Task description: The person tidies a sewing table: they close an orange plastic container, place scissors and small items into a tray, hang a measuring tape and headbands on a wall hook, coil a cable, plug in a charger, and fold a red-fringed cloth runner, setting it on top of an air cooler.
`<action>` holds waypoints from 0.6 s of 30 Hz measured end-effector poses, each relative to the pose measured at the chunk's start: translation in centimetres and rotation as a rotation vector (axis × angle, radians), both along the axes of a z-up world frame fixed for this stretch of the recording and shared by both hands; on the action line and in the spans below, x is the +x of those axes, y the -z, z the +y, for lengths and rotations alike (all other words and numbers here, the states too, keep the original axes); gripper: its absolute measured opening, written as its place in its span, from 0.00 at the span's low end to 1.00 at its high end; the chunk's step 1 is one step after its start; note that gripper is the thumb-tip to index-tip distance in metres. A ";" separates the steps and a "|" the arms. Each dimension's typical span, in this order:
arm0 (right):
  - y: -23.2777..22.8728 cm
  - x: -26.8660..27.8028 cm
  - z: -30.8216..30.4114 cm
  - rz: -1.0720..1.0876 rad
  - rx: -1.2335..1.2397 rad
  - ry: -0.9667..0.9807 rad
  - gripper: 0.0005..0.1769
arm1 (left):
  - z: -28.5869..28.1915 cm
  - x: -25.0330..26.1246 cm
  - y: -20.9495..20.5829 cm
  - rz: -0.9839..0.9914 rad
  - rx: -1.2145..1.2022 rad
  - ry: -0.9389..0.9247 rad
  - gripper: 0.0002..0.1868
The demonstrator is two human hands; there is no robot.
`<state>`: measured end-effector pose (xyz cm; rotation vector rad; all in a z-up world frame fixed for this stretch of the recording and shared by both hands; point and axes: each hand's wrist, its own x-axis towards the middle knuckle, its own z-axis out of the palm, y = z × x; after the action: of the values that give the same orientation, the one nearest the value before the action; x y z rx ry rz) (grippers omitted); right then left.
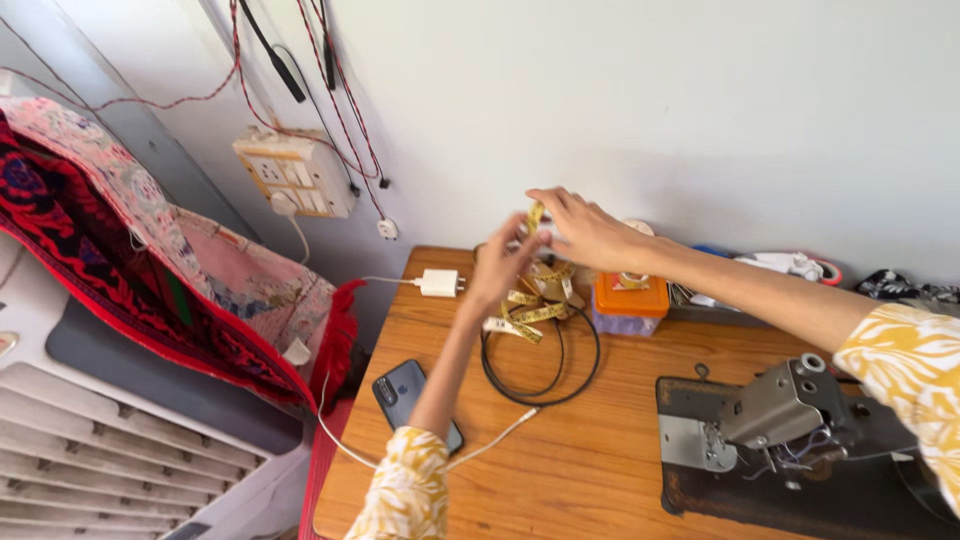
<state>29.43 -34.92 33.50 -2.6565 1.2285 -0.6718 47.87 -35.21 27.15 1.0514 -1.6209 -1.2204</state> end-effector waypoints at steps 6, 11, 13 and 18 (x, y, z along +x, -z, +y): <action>-5.6 3.9 -3.4 -0.382 0.085 0.062 0.11 | -1.7 6.4 -11.4 0.263 -0.276 0.062 0.15; -8.8 5.6 -7.4 -0.638 0.304 -0.006 0.13 | -4.2 13.1 -18.6 0.543 -0.333 -0.037 0.18; -10.2 5.9 -9.2 -0.708 0.257 -0.042 0.16 | -4.9 15.7 -20.7 0.604 -0.369 -0.041 0.18; -13.4 7.0 -12.8 -0.732 0.335 -0.164 0.20 | -6.1 19.9 -23.2 0.524 -0.282 -0.095 0.15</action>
<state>36.42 -47.72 46.93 -1.9266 0.8092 -1.1451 67.81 -41.27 50.32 0.5627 -1.2683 -1.0544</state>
